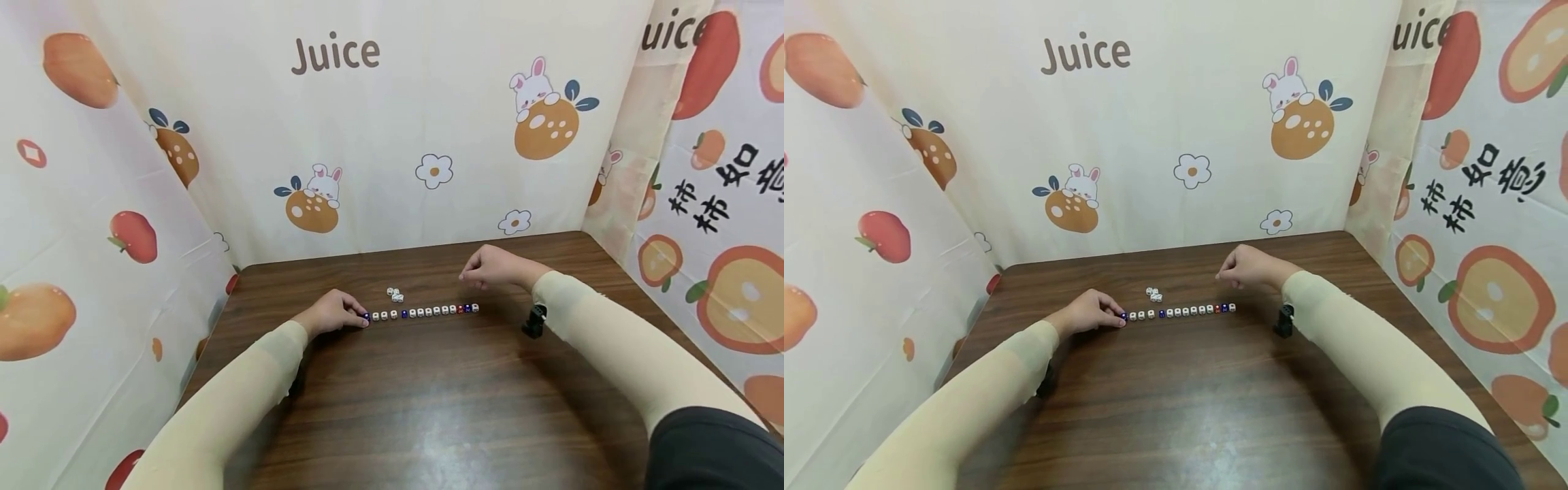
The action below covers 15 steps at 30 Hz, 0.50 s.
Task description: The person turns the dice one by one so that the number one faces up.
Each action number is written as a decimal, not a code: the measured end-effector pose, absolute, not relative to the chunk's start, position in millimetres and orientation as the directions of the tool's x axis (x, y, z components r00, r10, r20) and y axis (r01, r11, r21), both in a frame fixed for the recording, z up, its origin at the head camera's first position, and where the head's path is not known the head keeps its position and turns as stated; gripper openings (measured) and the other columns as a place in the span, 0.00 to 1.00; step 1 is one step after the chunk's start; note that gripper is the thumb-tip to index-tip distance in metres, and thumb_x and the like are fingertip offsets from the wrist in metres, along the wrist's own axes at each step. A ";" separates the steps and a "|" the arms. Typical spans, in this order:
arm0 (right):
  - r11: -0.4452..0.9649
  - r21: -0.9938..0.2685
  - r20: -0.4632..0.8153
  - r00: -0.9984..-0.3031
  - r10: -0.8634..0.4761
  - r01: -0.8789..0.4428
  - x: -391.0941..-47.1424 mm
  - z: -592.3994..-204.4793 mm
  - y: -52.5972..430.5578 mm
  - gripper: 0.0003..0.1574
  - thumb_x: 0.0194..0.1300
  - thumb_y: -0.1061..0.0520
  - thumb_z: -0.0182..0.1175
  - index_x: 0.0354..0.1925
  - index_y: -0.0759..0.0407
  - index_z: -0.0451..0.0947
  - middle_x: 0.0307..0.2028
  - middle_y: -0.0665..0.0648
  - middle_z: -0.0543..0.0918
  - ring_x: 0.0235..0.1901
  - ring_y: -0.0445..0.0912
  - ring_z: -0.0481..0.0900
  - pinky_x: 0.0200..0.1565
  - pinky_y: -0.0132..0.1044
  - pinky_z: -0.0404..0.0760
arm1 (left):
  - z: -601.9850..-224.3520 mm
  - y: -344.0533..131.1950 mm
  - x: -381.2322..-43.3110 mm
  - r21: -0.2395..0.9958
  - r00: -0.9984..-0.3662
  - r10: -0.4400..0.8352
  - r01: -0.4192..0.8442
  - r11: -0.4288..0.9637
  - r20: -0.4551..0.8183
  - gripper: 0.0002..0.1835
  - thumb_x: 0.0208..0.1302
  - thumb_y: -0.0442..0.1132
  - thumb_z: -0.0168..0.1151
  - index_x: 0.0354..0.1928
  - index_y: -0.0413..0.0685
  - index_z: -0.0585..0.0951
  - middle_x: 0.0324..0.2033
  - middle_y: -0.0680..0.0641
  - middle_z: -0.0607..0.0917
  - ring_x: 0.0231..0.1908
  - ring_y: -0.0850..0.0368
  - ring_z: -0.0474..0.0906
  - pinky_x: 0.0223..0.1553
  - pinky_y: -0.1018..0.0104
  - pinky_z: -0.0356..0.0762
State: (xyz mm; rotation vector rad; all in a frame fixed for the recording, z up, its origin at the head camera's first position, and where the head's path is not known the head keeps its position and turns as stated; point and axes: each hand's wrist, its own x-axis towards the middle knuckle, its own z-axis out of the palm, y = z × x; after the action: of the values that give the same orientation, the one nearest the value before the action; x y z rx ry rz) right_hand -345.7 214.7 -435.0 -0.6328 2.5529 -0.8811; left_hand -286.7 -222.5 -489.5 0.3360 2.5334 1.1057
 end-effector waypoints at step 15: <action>0.710 -0.641 -0.232 -0.808 -0.541 -0.291 -361.4 -460.6 114.0 0.13 0.83 0.52 0.70 0.43 0.57 0.97 0.34 0.55 0.93 0.32 0.44 0.90 0.40 0.36 0.91 | -490.4 -225.6 -286.5 0.745 -0.908 0.352 0.072 0.663 -0.226 0.09 0.66 0.42 0.86 0.45 0.49 0.97 0.29 0.55 0.89 0.28 0.62 0.75 0.34 0.67 0.75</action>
State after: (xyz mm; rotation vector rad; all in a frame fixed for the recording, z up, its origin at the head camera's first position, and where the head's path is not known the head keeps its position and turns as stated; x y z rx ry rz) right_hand -361.4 114.0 -460.6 -0.6427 2.5111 -0.8437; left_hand -286.5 -225.6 -490.4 0.3353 2.5296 1.1111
